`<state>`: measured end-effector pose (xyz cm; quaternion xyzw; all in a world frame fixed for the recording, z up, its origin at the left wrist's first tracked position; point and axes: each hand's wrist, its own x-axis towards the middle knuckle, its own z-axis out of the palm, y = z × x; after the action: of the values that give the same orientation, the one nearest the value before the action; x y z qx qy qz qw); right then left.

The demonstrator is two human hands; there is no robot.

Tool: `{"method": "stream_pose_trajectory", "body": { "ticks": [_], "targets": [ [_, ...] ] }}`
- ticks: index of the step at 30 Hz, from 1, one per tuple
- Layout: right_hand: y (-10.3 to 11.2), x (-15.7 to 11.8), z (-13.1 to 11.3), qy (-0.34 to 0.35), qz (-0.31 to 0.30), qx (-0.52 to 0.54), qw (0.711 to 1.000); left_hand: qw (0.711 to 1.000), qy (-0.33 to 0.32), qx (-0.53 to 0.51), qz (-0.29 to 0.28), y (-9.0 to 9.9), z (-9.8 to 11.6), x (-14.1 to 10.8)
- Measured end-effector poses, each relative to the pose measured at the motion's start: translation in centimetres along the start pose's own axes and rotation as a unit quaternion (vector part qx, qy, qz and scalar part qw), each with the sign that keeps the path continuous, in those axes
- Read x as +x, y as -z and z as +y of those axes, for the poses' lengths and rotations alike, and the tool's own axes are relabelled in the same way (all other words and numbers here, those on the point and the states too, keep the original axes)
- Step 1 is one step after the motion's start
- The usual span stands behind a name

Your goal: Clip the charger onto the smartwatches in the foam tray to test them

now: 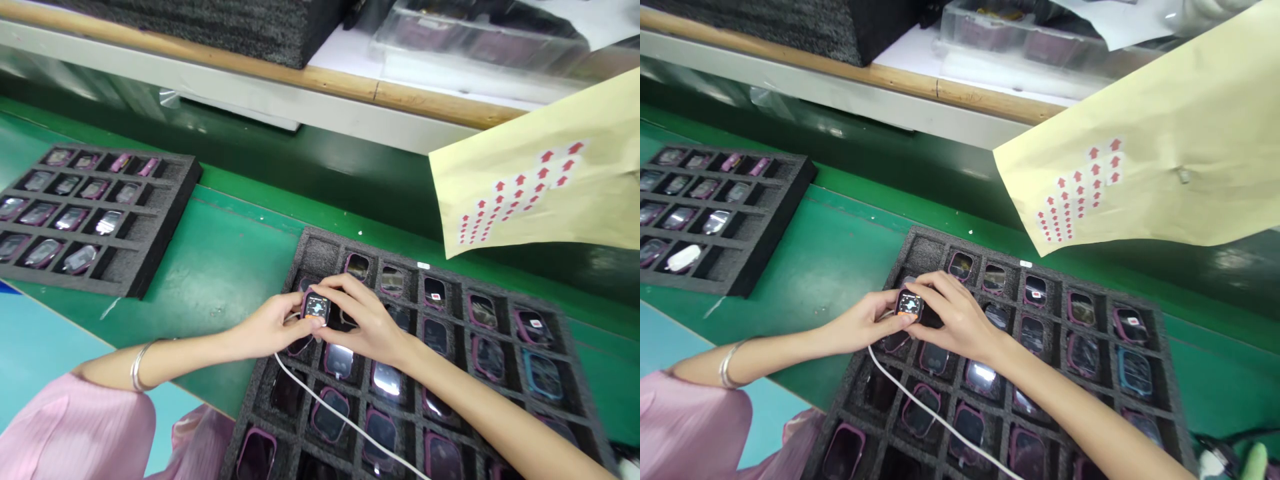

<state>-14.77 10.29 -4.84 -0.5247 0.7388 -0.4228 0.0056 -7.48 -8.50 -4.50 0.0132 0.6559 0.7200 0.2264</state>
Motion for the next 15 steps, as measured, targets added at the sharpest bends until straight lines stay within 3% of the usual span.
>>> {"method": "stream_pose_trajectory", "body": {
  "ticks": [4,6,10,15],
  "targets": [
    [1.3,1.7,1.6,-0.061,0.062,-0.002,0.996,0.999,0.023,-0.006,-0.044,-0.5,0.2,-0.4],
    [1.5,2.7,2.8,-0.093,0.064,-0.054,0.992,0.998,0.024,0.011,-0.051,-0.8,0.5,-0.7],
    [2.5,3.5,4.1,-0.111,-0.030,-0.157,0.981,0.995,0.032,0.044,-0.080,-1.6,0.8,-1.1],
    [5.1,2.1,2.9,-0.167,-0.096,-0.265,0.945,0.996,0.037,-0.009,-0.082,-2.6,-0.1,-0.1]
  ]
}}
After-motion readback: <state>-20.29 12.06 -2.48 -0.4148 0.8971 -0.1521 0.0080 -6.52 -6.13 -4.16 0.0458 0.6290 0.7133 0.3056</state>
